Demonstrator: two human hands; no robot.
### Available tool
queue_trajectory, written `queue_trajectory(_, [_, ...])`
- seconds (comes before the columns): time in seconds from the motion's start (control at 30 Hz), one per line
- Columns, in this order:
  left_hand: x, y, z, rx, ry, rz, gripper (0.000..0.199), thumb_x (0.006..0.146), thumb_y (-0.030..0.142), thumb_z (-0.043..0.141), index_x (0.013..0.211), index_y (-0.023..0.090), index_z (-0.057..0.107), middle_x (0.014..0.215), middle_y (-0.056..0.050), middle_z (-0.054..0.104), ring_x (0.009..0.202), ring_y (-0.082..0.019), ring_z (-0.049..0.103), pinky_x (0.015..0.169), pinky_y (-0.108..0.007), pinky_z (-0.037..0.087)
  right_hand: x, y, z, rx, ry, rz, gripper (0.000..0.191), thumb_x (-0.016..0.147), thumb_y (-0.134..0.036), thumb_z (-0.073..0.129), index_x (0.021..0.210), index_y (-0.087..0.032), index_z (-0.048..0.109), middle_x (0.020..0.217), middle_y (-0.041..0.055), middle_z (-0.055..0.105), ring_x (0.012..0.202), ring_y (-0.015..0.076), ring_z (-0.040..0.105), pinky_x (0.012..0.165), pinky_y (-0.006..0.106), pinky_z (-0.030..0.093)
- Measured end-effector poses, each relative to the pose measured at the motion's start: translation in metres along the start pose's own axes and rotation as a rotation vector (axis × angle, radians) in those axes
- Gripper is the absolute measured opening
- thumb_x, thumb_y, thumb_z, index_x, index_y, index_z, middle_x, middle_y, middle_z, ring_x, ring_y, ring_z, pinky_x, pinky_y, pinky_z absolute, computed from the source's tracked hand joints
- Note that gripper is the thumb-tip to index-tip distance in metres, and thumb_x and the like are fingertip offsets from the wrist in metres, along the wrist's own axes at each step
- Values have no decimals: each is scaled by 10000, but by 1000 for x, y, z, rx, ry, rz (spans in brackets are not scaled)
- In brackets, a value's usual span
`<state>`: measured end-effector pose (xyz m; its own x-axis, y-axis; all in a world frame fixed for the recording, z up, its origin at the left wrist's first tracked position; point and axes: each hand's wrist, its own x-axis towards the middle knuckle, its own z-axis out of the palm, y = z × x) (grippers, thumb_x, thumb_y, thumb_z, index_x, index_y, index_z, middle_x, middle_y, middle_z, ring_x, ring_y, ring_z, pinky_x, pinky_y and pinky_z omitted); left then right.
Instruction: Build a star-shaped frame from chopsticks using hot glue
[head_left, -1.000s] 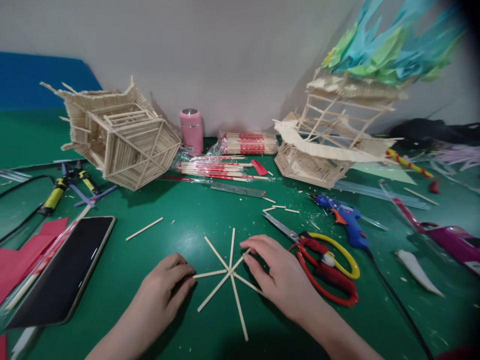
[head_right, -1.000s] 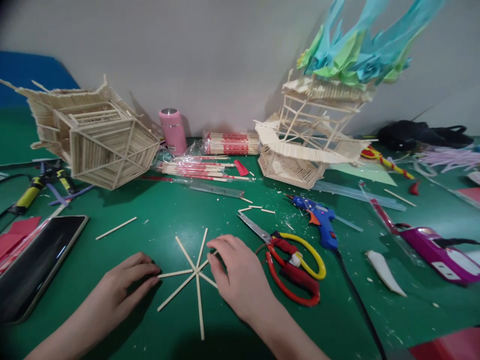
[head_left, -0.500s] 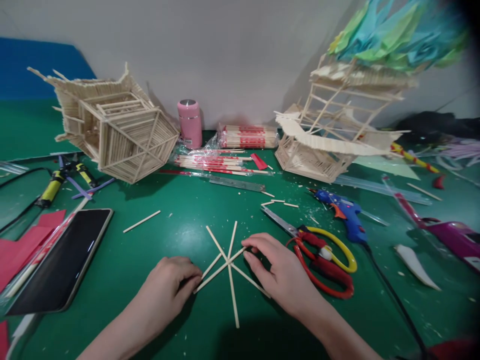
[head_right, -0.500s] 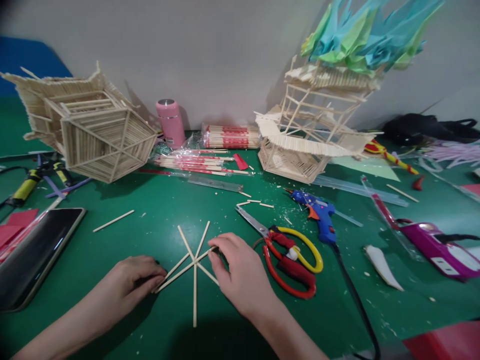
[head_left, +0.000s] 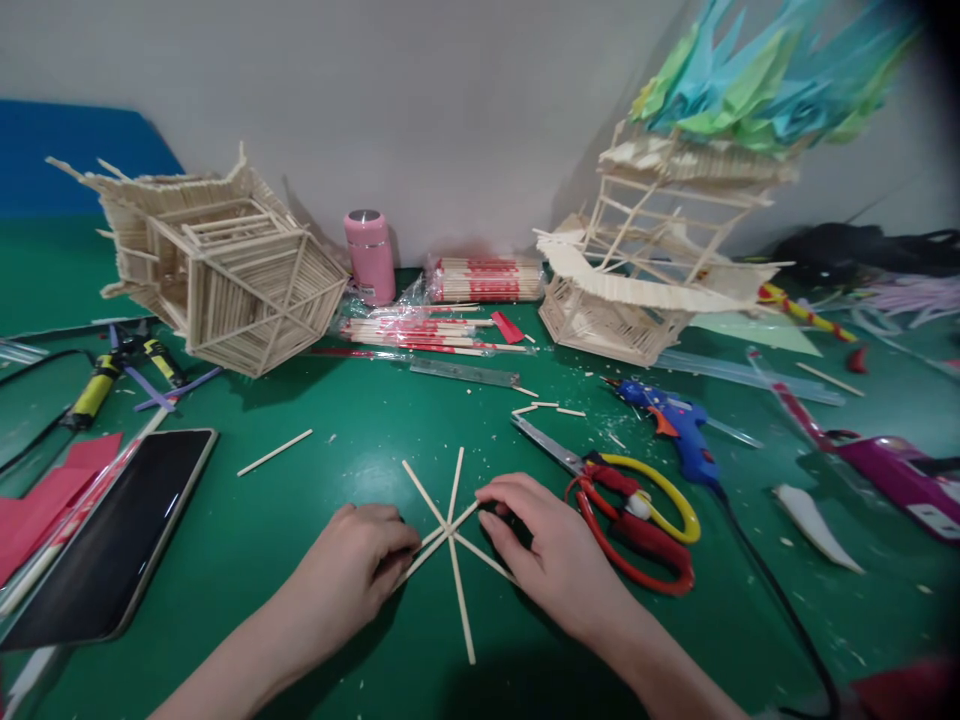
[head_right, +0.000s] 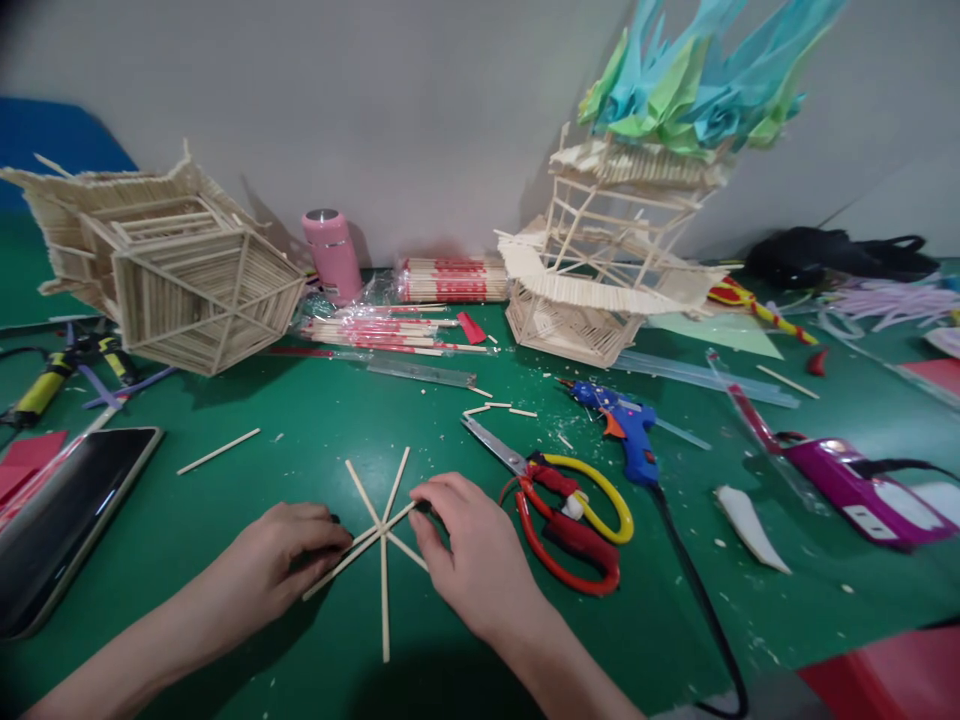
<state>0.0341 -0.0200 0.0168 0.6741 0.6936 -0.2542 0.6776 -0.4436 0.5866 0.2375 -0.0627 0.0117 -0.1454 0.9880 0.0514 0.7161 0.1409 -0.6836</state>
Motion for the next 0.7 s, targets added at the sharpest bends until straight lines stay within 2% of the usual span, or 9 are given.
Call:
queue_trajectory(0.37, [5, 0, -2, -99, -47, -43, 249, 774, 169, 430, 847, 210, 664, 781, -21, 659, 694, -152, 576, 614, -244, 401, -1, 0, 5, -16, 11, -27, 158, 840, -192, 428, 912, -212, 567, 933, 56, 575, 850, 188, 554, 730, 310, 461])
queue_trajectory(0.7, [6, 6, -5, -121, -68, -85, 249, 766, 176, 417, 799, 195, 663, 754, -10, 664, 677, -141, 573, 604, -232, 400, -2, -1, 7, -12, 6, -18, 152, 837, -184, 437, 917, -210, 564, 936, 54, 566, 850, 189, 548, 723, 304, 456])
